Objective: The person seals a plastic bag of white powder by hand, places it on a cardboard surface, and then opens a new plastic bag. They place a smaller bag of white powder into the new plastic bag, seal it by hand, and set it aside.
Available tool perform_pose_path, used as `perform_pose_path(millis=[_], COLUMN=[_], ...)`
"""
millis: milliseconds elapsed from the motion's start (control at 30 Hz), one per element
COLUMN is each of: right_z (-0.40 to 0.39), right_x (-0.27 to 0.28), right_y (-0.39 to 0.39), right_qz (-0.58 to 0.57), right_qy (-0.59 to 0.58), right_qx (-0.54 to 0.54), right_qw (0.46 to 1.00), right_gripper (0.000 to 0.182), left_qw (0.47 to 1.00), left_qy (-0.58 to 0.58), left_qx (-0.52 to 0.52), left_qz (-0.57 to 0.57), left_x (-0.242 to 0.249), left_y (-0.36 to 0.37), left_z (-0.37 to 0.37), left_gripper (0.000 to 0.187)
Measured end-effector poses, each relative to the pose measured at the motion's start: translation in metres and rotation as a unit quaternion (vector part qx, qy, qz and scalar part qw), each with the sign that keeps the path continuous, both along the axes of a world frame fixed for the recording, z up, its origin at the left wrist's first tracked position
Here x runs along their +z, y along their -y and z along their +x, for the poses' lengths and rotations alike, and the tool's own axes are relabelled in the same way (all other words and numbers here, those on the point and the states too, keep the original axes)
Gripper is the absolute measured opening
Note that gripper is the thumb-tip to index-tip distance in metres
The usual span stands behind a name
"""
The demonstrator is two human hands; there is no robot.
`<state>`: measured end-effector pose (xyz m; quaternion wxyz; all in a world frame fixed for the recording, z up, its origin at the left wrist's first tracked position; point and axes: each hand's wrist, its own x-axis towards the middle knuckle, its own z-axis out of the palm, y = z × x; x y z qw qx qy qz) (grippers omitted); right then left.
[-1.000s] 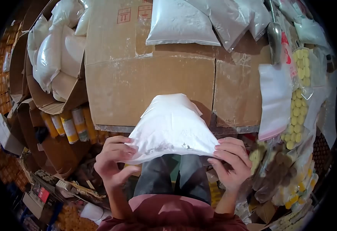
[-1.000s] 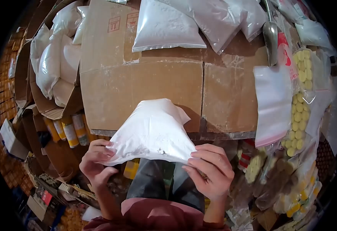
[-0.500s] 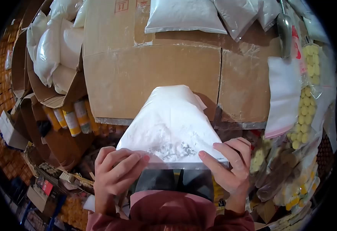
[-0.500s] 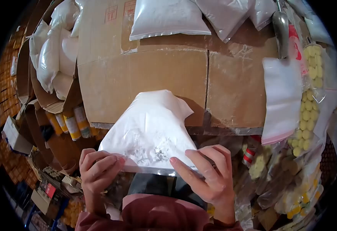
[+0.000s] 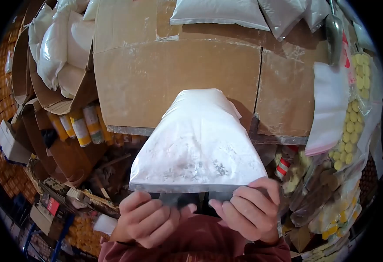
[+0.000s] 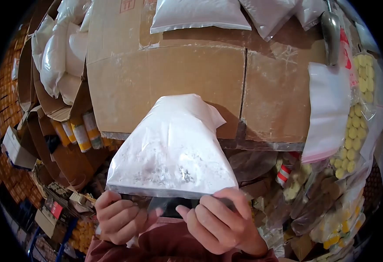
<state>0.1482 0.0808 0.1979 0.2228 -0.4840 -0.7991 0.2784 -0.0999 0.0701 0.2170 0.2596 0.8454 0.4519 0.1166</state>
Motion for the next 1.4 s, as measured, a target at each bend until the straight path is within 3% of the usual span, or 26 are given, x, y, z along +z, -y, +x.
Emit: perform_pose_path(millis=[100,167,200,267,333,400,467,500,567,667,700,733,800,833,933,1000,1033,1100,1167,1200,1267,1300,1367,1400], right_z=[-0.005,-0.003,-0.001,-0.004,-0.010,-0.010,-0.003,-0.003,-0.012,-0.007,-0.007,-0.007,-0.016,-0.019,-0.017,-0.014,-0.016,-0.012,-0.006,0.004,0.013,0.002,-0.022,-0.031], right_x=[0.004,0.004,0.003,0.004,0.006,0.007,0.001,-0.001,-0.001,-0.007,-0.004,-0.003,-0.010,-0.011,-0.001,0.010,0.009,0.012,0.023,0.029,0.009,-0.001,-0.022,-0.016], right_y=[-0.011,-0.012,-0.010,-0.012,-0.021,-0.027,-0.014,-0.015,-0.030,-0.012,-0.008,-0.007,-0.017,-0.019,-0.013,-0.007,-0.011,-0.017,-0.024,-0.029,-0.036,-0.031,-0.022,-0.027], right_qz=[-0.010,-0.023,-0.041,-0.024,0.010,0.003,-0.077,-0.050,-0.002,-0.047,-0.086,-0.124,-0.062,-0.046,-0.103,-0.174,-0.157,-0.230,-0.348,-0.443,-0.523,-0.538,-0.554,-0.546], right_qy=[0.011,0.071,0.093,0.075,0.060,0.069,0.090,0.070,0.057,0.062,0.069,0.076,0.043,0.043,0.075,0.108,0.102,0.017,-0.101,-0.180,-0.460,-0.446,-0.421,-0.243], right_qx=[0.015,0.040,0.055,0.036,0.019,0.029,0.067,0.074,0.054,0.076,0.085,0.094,0.054,0.039,-0.013,-0.049,-0.103,-0.105,-0.090,-0.014,0.126,0.045,-0.123,-0.192], right_qw=[1.000,0.996,0.993,0.996,0.998,0.997,0.991,0.994,0.997,0.994,0.990,0.985,0.996,0.997,0.992,0.978,0.977,0.967,0.928,0.878,0.706,0.714,0.708,0.778], right_gripper=[0.009,0.011,0.013,0.012,0.011,0.012,0.013,0.011,0.009,0.011,0.012,0.013,0.016,0.017,0.021,0.026,0.024,0.024,0.027,0.028,0.028,0.032,0.040,0.044], left_qw=[0.997,0.997,0.997,0.998,0.995,0.997,0.992,0.991,0.998,0.999,0.993,0.992,0.988,0.996,0.998,0.967,0.942,0.952,0.959,0.960,0.960,0.949,0.943,0.938], left_qy=[0.016,-0.035,-0.068,-0.052,0.004,-0.008,-0.088,-0.101,-0.034,-0.041,-0.085,-0.082,-0.076,-0.025,-0.053,-0.157,-0.177,-0.126,-0.055,-0.043,-0.019,-0.050,-0.001,0.024], left_qx=[0.003,0.051,0.028,0.033,0.026,0.013,-0.008,0.008,0.032,-0.003,-0.027,-0.033,-0.045,-0.023,-0.016,0.015,0.019,0.053,0.079,0.072,0.059,0.059,0.088,0.101], left_qz=[0.077,0.054,0.002,-0.026,0.095,0.074,-0.094,-0.092,0.029,0.029,-0.078,-0.093,-0.124,-0.079,-0.041,-0.203,-0.285,-0.273,-0.266,-0.268,-0.274,-0.307,-0.321,-0.330], left_x=[-0.003,-0.003,-0.009,-0.008,-0.013,-0.014,-0.012,-0.013,-0.018,-0.028,-0.019,-0.018,-0.014,-0.017,-0.024,-0.010,-0.005,-0.015,-0.029,-0.036,-0.048,-0.048,-0.052,-0.054], left_y=[-0.022,-0.024,-0.017,-0.013,-0.028,-0.033,-0.021,-0.014,-0.024,-0.026,-0.014,-0.014,-0.014,-0.019,-0.021,-0.002,-0.004,0.000,0.003,0.005,0.009,0.013,0.015,0.016], left_z=[0.009,0.021,0.012,0.008,0.017,0.019,0.013,0.012,0.020,0.025,0.020,0.022,0.024,0.031,0.028,0.023,0.021,0.016,0.009,0.006,0.001,0.001,0.000,-0.001], left_gripper=[0.028,0.027,0.029,0.021,0.015,0.012,0.010,0.013,0.013,0.013,0.014,0.016,0.020,0.021,0.020,0.021,0.024,0.026,0.031,0.033,0.037,0.041,0.041,0.041])
